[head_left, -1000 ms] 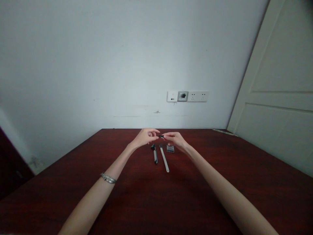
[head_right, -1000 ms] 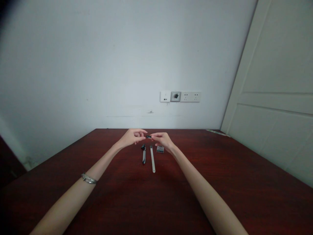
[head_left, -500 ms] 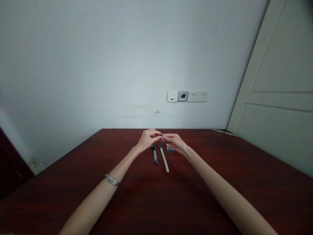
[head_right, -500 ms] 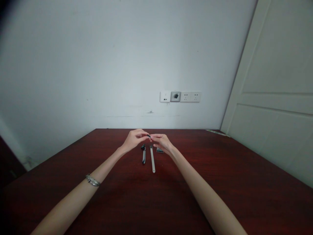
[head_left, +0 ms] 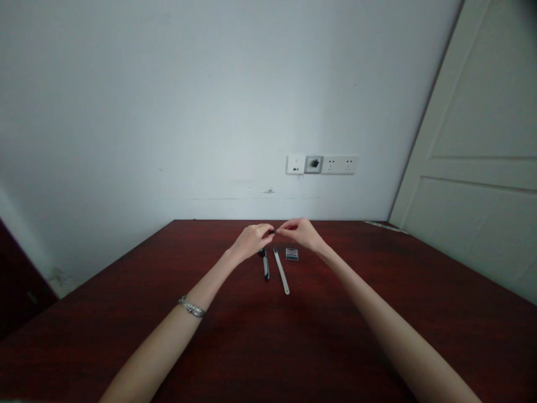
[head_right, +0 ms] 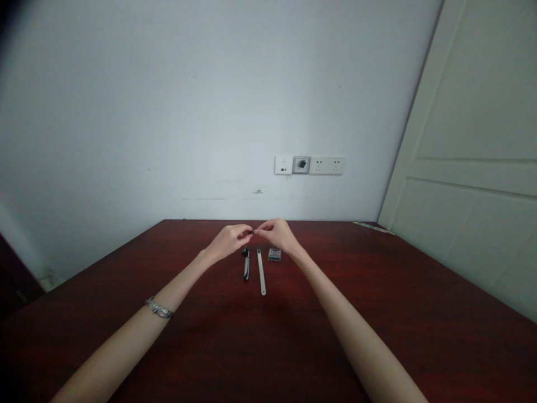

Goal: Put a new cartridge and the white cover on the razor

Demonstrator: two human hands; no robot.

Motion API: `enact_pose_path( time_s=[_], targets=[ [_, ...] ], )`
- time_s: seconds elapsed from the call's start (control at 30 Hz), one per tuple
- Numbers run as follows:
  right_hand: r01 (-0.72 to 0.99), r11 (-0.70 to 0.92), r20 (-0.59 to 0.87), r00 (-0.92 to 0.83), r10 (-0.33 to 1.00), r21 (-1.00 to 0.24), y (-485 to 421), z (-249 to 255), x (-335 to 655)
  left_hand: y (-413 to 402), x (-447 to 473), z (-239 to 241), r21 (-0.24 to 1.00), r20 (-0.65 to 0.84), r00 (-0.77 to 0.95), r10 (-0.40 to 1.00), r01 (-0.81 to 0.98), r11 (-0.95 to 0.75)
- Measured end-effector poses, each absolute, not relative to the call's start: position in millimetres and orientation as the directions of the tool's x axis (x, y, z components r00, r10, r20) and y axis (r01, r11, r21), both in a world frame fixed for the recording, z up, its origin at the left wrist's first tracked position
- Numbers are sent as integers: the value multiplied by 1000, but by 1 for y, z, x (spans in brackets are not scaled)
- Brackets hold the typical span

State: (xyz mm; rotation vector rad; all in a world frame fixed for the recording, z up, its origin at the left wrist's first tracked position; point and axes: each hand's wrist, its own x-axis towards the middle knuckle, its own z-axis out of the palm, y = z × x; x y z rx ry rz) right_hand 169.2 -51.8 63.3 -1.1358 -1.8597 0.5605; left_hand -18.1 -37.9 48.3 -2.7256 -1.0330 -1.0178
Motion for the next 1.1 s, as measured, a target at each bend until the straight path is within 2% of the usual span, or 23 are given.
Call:
enact_pose_path(
  time_s=[0.1,0.3,0.53,0.83,1.1],
  targets=[
    [525,518,473,-230,850,-676,-52,60,166,-41,-16,50,101,593,581,558,634,-767],
    [553,522,484,-229,844,-649,-53,57,165,-43,-14,49,17,565,606,560,670,-742],
    [545,518,473,-234,849,-659,-53,57,165,-44,-13,49,45,580,571,581,690,-723],
    [385,367,331,-158,930,-847,-39,55,177,-34,-36,58,120,583,562,586,655,-746],
    [282,335,290,-190,938,-899,-36,49,182,-34,-31,53,178,608,549,573,609,-773]
  ],
)
